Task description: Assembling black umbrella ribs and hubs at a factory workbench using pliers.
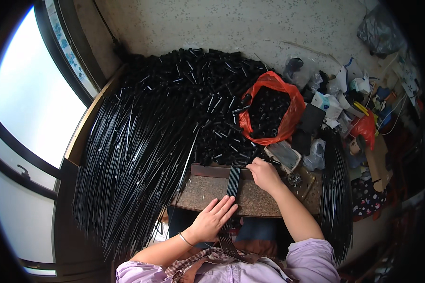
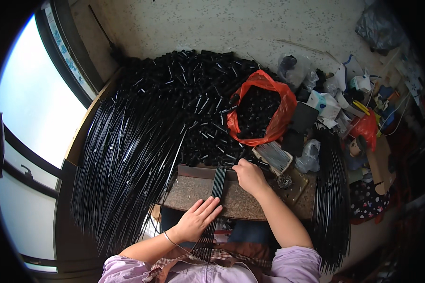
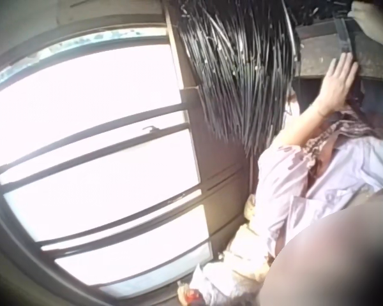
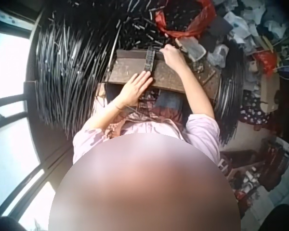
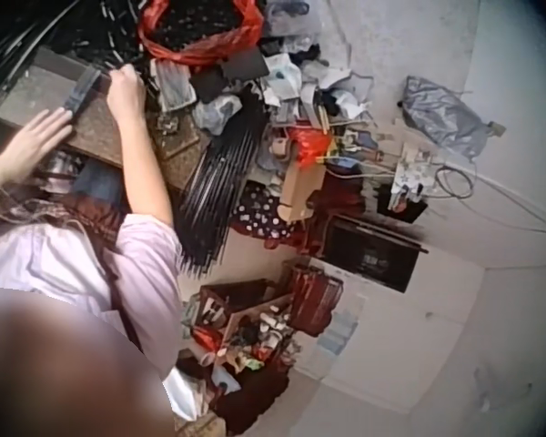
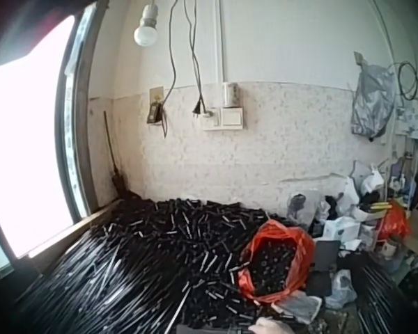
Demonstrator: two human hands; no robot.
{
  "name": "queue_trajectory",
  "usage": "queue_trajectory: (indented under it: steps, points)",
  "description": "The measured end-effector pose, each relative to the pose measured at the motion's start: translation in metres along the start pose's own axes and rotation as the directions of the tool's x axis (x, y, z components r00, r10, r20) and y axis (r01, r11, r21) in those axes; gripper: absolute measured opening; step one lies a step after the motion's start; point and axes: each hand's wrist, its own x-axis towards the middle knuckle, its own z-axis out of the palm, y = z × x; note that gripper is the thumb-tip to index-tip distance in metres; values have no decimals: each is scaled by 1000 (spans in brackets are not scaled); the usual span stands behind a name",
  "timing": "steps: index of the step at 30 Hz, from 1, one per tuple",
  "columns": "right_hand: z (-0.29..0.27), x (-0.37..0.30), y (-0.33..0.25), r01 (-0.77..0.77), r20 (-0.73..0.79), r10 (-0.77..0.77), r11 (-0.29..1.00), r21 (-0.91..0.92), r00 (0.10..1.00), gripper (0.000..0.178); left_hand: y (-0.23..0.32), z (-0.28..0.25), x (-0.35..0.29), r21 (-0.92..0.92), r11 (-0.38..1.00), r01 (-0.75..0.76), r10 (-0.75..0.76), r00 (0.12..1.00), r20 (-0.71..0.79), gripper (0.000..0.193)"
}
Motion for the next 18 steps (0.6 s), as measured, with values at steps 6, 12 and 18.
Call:
queue_trajectory:
  steps: [6,12,18]
  points:
    - [6,3,-1,0,-10,0,998,57,1000,13,-1,0,0,117,993,-8,3,999,43,83]
    - [1,10,1,54,24,-56,995,79,998,12,-2,0,-1,25,1000,-4,4,1000,1,84]
    - [4,6,-4,-48,46,45,997,54,998,12,-2,1,0,39,999,-12,12,1000,-2,86]
